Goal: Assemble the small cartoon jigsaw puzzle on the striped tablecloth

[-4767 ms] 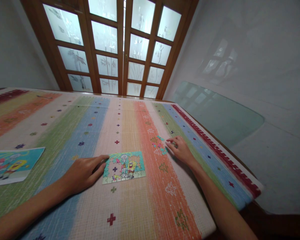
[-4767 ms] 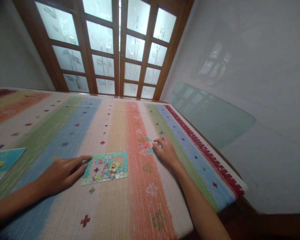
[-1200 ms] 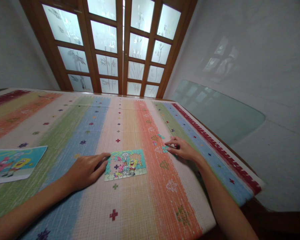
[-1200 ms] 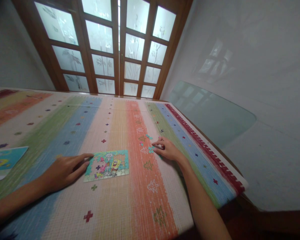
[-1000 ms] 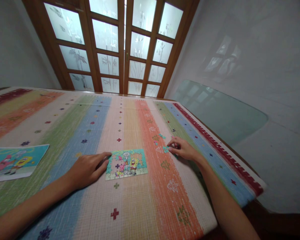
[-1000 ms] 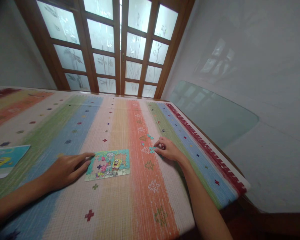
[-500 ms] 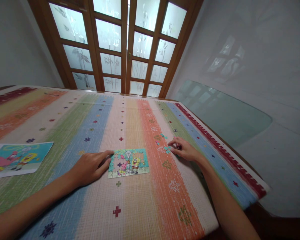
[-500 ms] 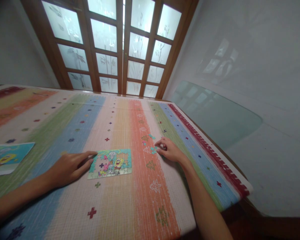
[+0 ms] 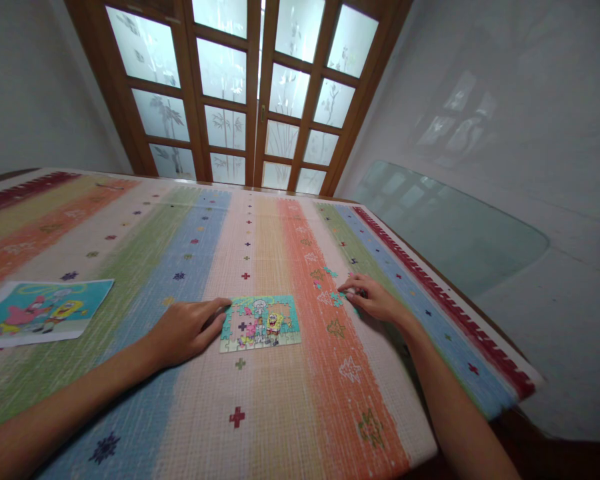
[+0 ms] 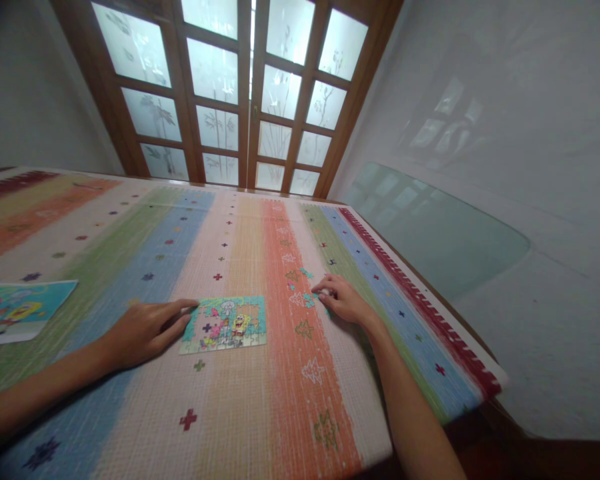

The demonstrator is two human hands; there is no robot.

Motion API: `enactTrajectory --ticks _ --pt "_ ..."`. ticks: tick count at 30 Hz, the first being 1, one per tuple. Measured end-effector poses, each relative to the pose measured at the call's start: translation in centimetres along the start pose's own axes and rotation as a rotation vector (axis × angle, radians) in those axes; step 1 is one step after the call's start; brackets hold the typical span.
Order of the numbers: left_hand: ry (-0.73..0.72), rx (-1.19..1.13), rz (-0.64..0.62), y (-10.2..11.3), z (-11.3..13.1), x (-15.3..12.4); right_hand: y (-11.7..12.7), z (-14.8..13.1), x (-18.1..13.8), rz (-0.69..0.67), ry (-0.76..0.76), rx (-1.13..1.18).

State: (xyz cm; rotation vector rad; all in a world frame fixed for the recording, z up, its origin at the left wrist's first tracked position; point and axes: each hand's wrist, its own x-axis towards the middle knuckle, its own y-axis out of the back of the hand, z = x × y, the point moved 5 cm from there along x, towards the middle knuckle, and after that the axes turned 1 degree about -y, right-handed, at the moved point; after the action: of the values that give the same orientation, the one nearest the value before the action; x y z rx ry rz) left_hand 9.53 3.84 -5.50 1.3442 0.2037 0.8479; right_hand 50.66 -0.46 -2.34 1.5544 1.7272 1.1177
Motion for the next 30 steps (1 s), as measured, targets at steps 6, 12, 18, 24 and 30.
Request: enactTrajectory --ticks 6,12,18,24,30 --pt "0.007 -0.004 -0.001 0.0 0.0 0.0 0.0 0.5 -0.1 0.013 -0.035 -0.01" --pt "-0.006 -0.001 0.006 0.1 0.2 0.0 0.2 0.2 -0.1 0.021 -0.049 -0.015" --pt "-0.009 0.03 -0.005 -0.1 0.0 0.0 0.0 0.4 -0.1 0.053 -0.076 0.017" --pt "-0.011 0.021 0.004 -0.2 -0.1 0.0 -0.4 0.2 0.0 0.005 -0.095 0.153" --pt "-0.028 0.015 0.002 -0.1 0.1 0.0 -0.6 -3.8 0.9 0.022 0.026 0.233"
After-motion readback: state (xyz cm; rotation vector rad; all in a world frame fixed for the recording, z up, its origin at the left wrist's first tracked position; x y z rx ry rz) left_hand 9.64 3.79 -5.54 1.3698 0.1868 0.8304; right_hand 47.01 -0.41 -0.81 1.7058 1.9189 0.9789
